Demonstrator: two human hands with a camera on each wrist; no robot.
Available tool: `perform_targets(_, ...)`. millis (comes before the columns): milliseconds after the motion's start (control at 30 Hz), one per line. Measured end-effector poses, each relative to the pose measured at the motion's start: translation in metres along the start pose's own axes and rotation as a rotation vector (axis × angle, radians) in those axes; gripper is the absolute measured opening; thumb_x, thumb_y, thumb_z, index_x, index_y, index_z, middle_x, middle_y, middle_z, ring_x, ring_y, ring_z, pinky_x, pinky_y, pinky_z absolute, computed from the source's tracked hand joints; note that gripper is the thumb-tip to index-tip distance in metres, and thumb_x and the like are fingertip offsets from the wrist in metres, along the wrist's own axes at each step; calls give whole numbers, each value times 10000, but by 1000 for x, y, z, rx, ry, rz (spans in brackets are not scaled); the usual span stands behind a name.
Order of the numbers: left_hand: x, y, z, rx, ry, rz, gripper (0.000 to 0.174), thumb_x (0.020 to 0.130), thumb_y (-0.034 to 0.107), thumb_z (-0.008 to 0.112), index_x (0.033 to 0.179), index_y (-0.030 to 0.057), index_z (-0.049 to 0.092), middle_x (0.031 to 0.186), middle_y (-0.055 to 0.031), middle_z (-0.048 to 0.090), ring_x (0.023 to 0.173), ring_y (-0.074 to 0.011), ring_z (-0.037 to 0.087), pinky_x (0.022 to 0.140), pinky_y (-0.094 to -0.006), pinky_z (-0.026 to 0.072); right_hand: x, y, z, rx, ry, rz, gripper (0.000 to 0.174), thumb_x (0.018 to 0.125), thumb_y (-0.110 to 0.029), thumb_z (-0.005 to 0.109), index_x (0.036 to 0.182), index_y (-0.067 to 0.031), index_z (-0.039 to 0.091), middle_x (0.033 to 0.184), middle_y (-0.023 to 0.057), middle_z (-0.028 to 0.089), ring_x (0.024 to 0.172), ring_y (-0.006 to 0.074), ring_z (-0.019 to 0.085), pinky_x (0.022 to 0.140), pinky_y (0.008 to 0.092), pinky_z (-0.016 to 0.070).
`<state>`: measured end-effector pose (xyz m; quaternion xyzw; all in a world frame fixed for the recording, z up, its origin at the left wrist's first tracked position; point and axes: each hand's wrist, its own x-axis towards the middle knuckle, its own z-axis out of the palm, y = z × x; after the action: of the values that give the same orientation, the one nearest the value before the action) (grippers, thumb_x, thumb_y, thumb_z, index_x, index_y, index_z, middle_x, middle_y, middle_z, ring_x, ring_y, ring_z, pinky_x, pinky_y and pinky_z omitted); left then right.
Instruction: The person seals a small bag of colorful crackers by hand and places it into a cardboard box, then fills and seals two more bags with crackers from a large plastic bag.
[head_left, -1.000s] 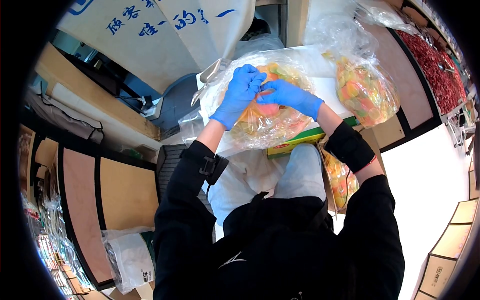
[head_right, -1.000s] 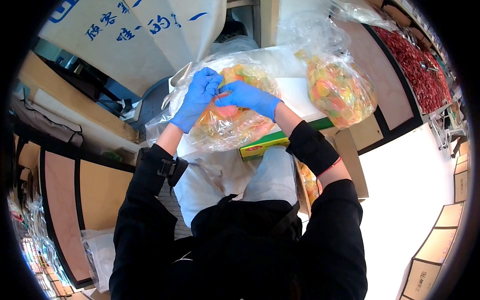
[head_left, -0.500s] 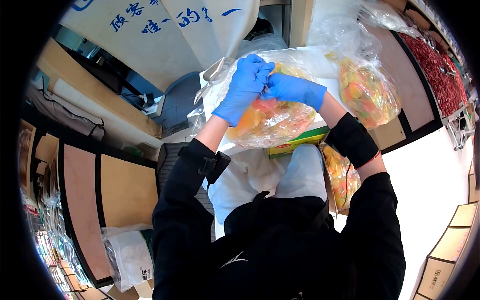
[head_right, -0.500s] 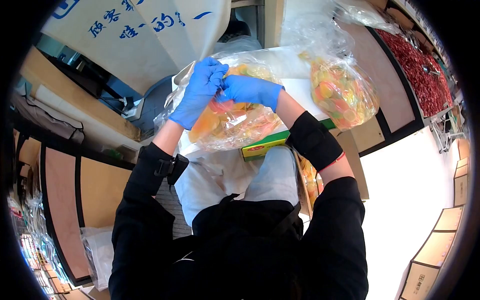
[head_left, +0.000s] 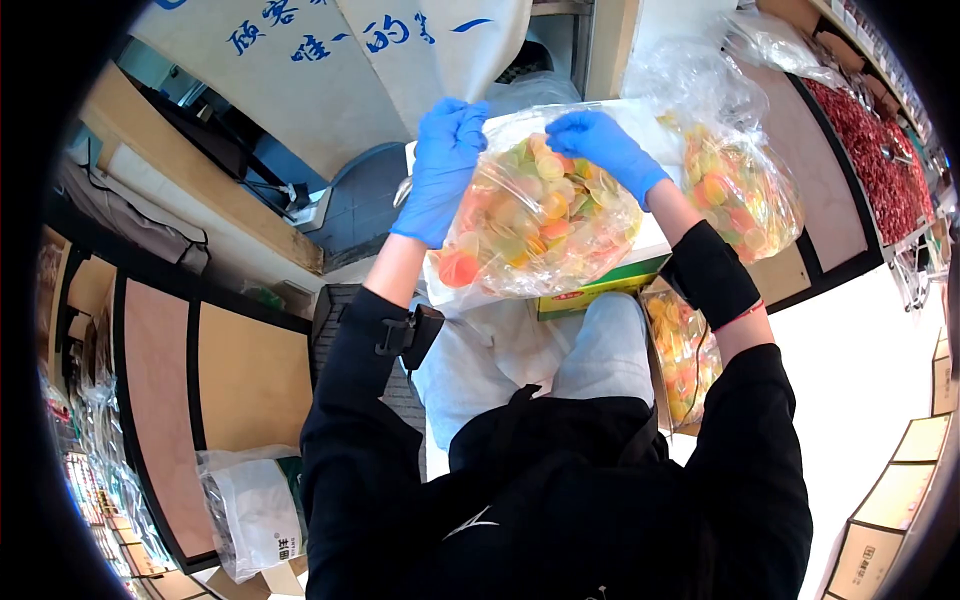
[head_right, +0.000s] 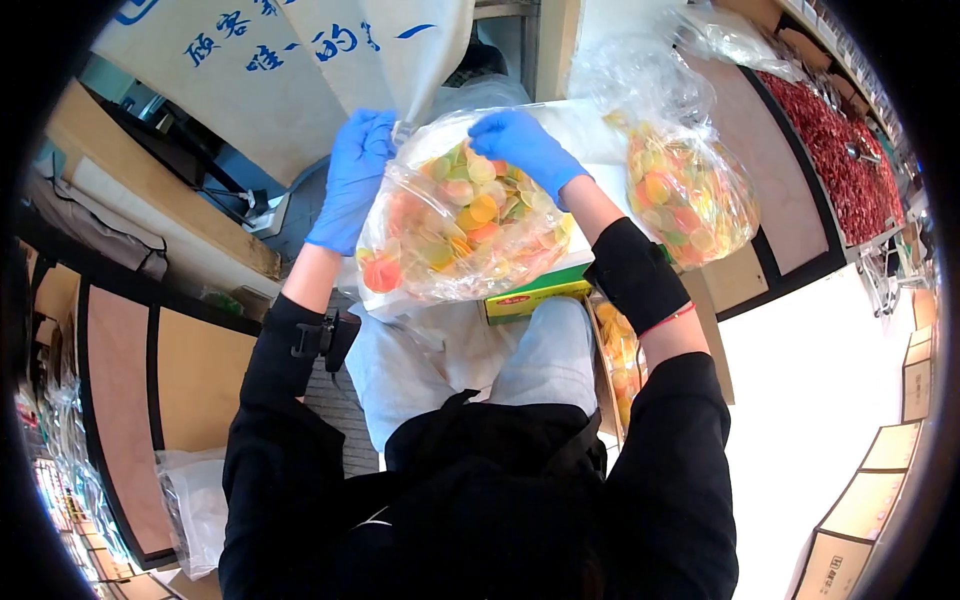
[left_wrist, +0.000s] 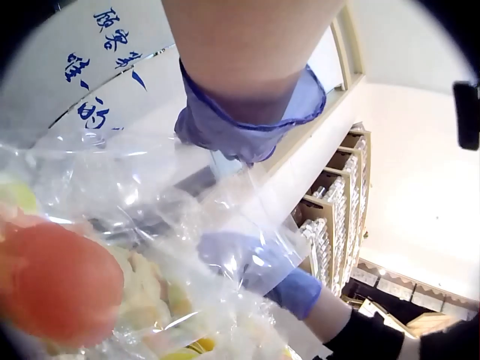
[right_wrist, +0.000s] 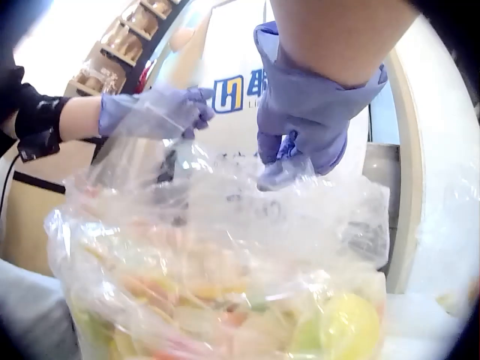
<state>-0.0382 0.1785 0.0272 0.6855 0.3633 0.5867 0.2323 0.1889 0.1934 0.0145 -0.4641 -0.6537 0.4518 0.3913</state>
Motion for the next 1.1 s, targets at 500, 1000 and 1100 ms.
perform_targets(500,-21,15,-63,-280,169,-18,93,919,116,541,901,25,527,739,4,495,614,-50,475,562,-202,415,50,57,71,-1315,-403,-536,625,709,-129,668,1295,-144,454,1265,136,473,1164,308,482,951,411,425)
perform_targets(1000,-31,5,-65,-178,132,-3,89,932,107,500,955,29,535,787,20,519,647,-33,465,606,-184,412,64,96,80,-1453,-235,-567,180,822,-149,528,983,-106,597,1033,122,641,1010,304,599,761,392,507)
perform_targets(1100,-32,9,-67,-176,131,-4,89,930,109,503,955,31,539,794,22,524,648,-34,465,605,-184,412,54,83,74,-1348,-244,-560,167,827,-160,522,969,-122,601,1058,146,633,1009,332,600,764,400,505)
